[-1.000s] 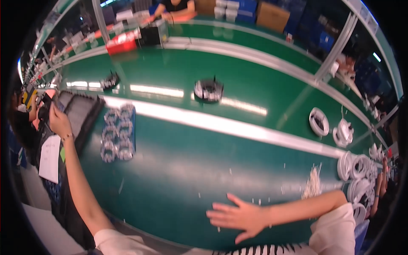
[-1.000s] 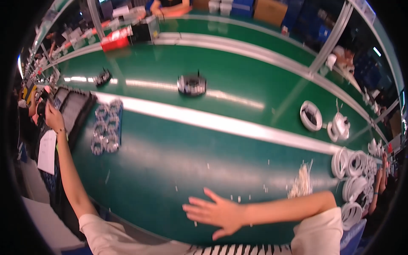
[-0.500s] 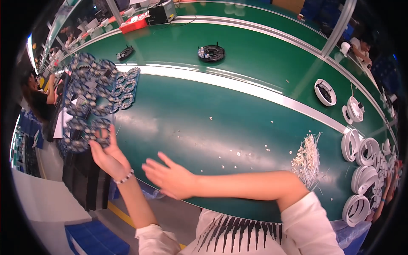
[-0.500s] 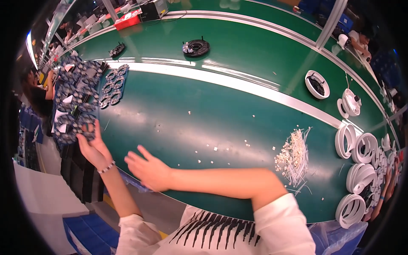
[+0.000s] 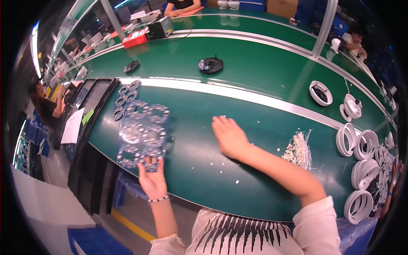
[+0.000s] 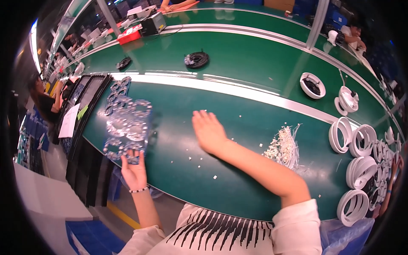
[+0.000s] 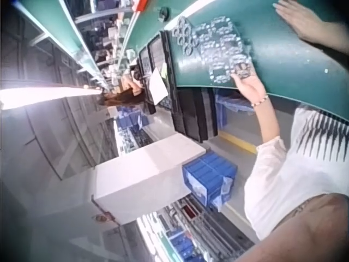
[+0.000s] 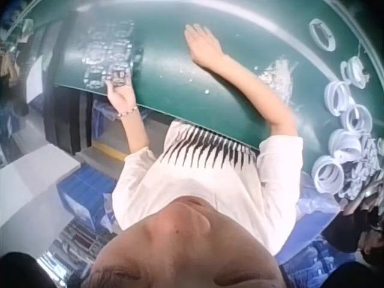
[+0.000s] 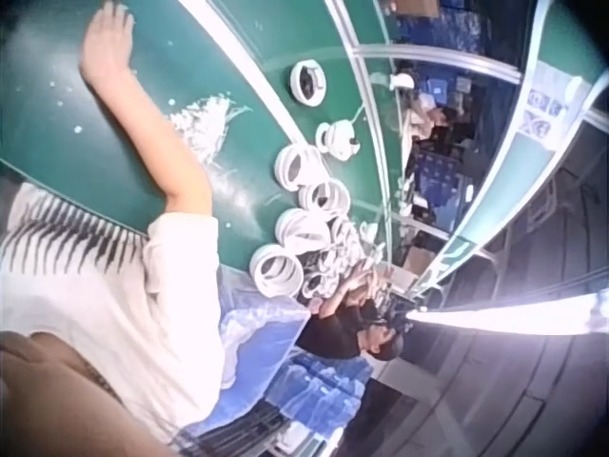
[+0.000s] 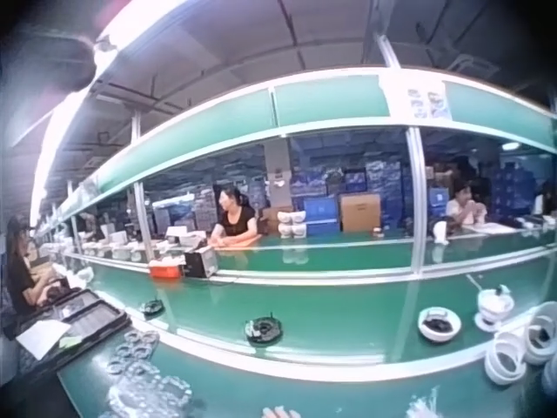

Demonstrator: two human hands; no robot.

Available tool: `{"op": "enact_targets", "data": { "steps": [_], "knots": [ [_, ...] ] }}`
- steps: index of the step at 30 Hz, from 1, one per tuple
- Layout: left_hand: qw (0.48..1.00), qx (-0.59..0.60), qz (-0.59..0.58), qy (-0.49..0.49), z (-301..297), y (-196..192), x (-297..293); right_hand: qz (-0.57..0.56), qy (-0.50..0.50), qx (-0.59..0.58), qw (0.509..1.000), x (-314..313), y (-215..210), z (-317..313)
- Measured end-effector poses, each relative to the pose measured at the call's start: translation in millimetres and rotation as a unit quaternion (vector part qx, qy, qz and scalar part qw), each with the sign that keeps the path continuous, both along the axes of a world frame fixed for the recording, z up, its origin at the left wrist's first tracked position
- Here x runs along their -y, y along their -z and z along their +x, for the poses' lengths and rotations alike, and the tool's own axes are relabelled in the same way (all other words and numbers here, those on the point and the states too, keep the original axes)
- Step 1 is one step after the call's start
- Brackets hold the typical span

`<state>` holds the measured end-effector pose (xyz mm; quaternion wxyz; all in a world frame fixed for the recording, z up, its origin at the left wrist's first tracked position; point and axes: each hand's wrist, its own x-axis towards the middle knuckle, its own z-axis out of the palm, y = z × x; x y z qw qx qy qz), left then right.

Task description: Assembling electronic components and circuit boards into plastic circular housings on a production line.

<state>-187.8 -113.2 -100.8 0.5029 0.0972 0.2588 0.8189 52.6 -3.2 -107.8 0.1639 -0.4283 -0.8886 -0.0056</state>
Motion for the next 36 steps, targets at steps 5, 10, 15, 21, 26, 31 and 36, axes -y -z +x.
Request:
{"op": "enact_targets", "data": {
  "steps": [5,10,15,21,26,31,36],
  "knots": [
    [0.993,0.041,-0.020,0.110,41.6,-2.2,-1.7,0.010,0.020,-0.025,0.999,27.7,-19.5,59.5],
    [0.989,0.041,-0.035,0.137,61.5,-4.1,-7.4,0.011,0.010,-0.030,0.999,37.5,-32.6,62.8],
    [0.988,0.036,-0.024,0.150,64.4,-9.3,-7.2,0.098,-0.036,-0.096,0.990,7.6,-37.3,32.9],
    [0.988,0.011,-0.023,0.153,67.3,-19.2,-5.3,0.062,0.100,-0.179,0.977,-61.9,-21.2,17.2],
    [0.990,0.002,-0.026,0.140,60.4,-16.2,-3.3,-0.029,0.004,-0.139,0.990,-63.2,-18.6,9.8],
    [0.990,-0.005,-0.026,0.136,60.8,-17.3,-5.0,-0.135,-0.067,-0.109,0.982,-40.7,-33.9,23.6],
    [0.988,-0.011,-0.037,0.149,63.9,-19.3,-5.8,-0.200,-0.087,-0.065,0.974,-20.7,-52.3,34.5]
  ]
}}
